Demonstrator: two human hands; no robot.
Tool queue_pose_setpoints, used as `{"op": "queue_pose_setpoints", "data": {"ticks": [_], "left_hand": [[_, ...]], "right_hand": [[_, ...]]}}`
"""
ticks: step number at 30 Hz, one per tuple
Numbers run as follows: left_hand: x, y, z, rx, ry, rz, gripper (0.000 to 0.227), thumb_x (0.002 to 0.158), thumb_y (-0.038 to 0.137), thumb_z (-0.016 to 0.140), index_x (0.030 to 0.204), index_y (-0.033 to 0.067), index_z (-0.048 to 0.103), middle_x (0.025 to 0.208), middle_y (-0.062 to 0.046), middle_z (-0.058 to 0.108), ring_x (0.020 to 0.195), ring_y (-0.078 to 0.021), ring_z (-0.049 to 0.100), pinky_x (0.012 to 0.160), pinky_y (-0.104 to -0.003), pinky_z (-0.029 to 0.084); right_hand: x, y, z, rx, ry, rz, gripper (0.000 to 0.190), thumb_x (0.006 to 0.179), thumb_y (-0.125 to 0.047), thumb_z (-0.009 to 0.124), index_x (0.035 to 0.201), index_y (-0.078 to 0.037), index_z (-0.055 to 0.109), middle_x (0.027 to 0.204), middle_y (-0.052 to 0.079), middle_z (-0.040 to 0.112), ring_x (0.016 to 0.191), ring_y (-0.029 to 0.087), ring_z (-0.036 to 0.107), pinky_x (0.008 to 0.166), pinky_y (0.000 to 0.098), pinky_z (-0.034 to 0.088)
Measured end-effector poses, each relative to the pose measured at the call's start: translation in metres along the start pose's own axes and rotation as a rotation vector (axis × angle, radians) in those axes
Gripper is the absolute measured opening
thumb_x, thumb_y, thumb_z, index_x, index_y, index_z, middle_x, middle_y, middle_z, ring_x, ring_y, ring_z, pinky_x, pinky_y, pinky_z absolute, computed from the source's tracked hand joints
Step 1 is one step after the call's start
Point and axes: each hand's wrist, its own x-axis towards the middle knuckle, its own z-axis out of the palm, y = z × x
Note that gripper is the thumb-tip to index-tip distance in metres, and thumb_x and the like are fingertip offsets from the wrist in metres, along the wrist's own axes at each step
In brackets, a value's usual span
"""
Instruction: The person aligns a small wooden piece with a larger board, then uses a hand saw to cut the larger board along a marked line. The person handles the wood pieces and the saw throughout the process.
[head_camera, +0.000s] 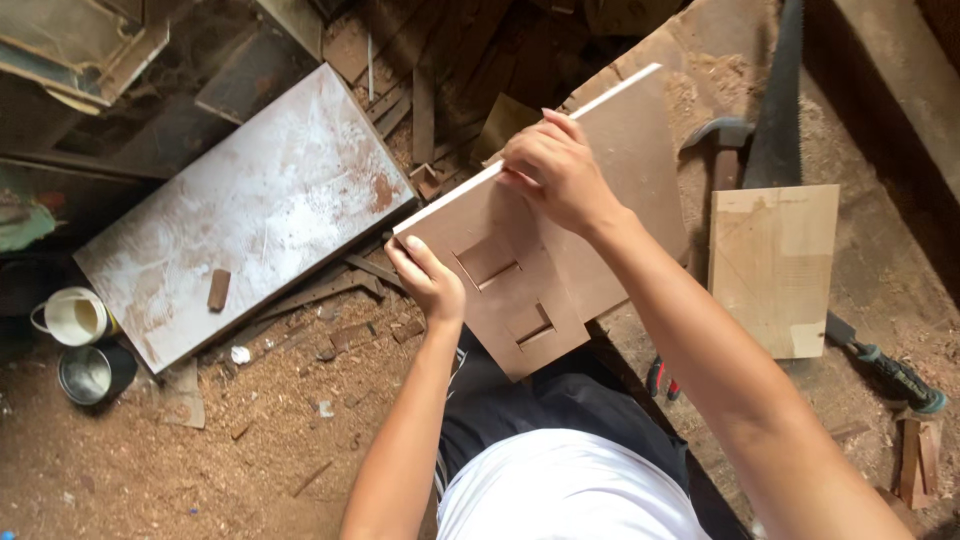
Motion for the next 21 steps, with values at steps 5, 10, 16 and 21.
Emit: {"op": "queue_pose_setpoints", "data": {"ticks": [5,10,16,21], "left_hand": [[0.006,-0.073,0.003,0.106,0.063,-0.111,0.039,0.112,0.03,0.041,0.121,-0.0054,0.053,0.109,-0.022,0.065,0.098,-0.0316,0.064,0.088,-0.042,0.05],[0.007,-0.115,0.01,0.238,0.003,-0.403,0.053,0.115,0.038,0.033,0.143,-0.008,0.035,0.14,-0.032,0.043,0.125,-0.0408,0.049,0.103,-0.051,0.04],[0.015,-0.114,0.017,0.252,-0.106,-0.759,0.063,0.109,0.043,0.026,0.153,-0.0023,0.028,0.156,-0.029,0.036,0.142,-0.0394,0.045,0.118,-0.052,0.039],[0.015,-0.115,0.025,0.236,-0.149,-0.858,0.066,0.107,0.044,0.024,0.157,0.001,0.02,0.161,-0.026,0.027,0.146,-0.0382,0.038,0.118,-0.054,0.034]], "right_hand": [[-0.02,0.02,0.057,-0.131,-0.154,0.089,0.033,0.096,-0.026,0.075,0.125,-0.016,0.064,0.142,0.008,0.06,0.145,0.028,0.044,0.126,0.0597,0.017],[-0.053,0.042,0.099,-0.27,-0.387,0.227,0.065,0.095,-0.035,0.069,0.155,-0.026,0.044,0.167,0.014,0.024,0.155,0.03,0.021,0.124,0.061,0.006],[-0.082,0.051,0.123,-0.278,-0.564,0.404,0.064,0.099,-0.045,0.059,0.157,-0.032,0.037,0.17,0.009,0.016,0.156,0.025,0.015,0.124,0.0613,0.001],[-0.088,0.053,0.124,-0.32,-0.587,0.449,0.06,0.099,-0.049,0.054,0.155,-0.032,0.04,0.169,0.008,0.018,0.156,0.024,0.015,0.124,0.0603,0.001]]}}
